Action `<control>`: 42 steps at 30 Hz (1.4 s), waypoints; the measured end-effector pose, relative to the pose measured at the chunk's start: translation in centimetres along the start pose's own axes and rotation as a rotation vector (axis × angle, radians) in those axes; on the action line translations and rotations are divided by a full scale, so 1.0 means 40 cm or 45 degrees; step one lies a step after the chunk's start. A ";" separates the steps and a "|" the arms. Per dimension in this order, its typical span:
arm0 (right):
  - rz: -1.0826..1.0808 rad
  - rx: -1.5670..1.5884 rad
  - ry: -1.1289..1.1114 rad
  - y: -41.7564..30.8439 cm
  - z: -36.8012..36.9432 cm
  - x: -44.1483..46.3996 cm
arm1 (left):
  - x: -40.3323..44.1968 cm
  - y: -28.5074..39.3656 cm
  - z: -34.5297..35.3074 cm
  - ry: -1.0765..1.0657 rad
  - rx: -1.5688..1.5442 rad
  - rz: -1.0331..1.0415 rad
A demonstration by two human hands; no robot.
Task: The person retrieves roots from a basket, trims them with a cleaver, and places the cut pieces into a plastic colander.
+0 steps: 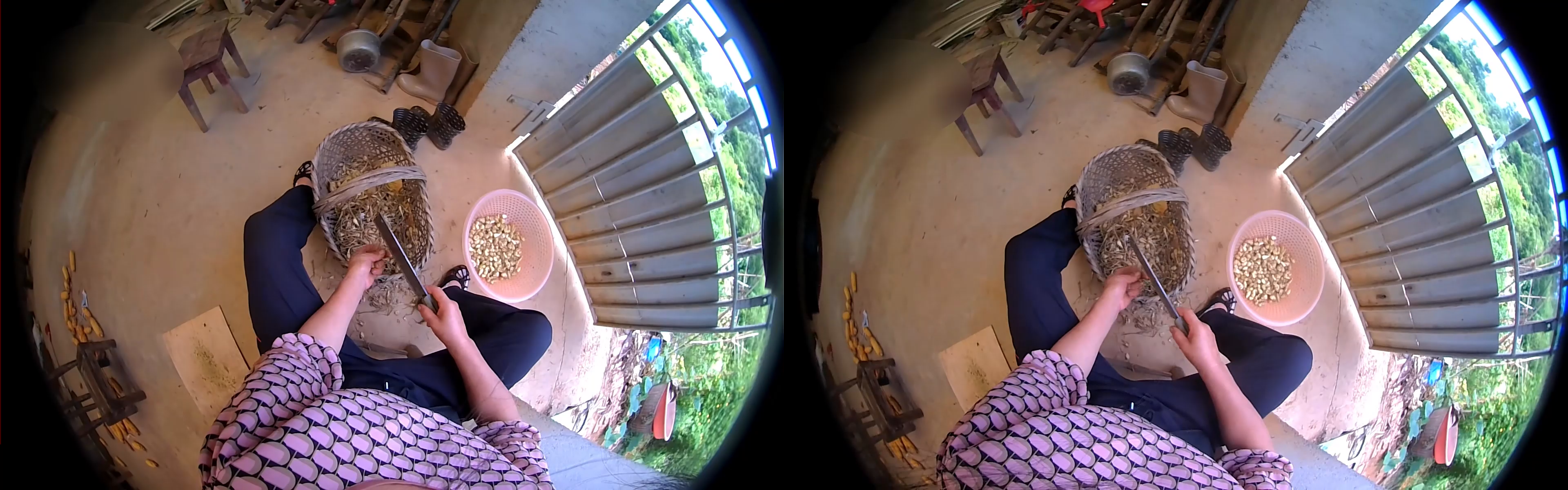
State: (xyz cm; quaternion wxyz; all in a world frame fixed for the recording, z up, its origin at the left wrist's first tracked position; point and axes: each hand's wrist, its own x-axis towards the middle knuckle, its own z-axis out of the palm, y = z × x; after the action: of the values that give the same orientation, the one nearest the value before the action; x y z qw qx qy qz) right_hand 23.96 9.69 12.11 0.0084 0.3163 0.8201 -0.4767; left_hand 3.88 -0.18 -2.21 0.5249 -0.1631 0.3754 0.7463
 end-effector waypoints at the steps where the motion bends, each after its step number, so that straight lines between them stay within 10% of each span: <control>1: -0.015 -0.023 -0.021 -0.007 -0.002 -0.001 | -0.014 0.005 0.014 0.001 0.001 0.000; 10: -0.245 -0.343 -0.033 -0.012 -0.006 -0.006 | -0.042 0.015 0.033 0.344 0.367 0.343; 17: -0.154 -0.390 0.005 0.015 0.009 0.011 | -0.060 -0.012 0.072 0.008 0.679 0.438; 23: 0.362 0.225 0.081 0.051 0.004 0.014 | -0.093 0.026 0.107 -0.223 0.062 0.103; 33: 0.310 0.697 0.178 0.025 -0.014 0.030 | 0.087 0.001 0.058 0.254 -0.286 -0.084; 42: 0.612 0.921 0.313 0.000 -0.048 0.068 | 0.381 -0.089 0.004 0.381 0.989 -0.072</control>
State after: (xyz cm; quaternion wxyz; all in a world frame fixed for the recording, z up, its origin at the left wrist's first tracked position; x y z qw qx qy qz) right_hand 22.34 12.58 12.30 -0.0897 0.5349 0.4989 -0.6760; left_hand 1.10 10.60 -13.23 0.5073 -0.0697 0.6965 0.5026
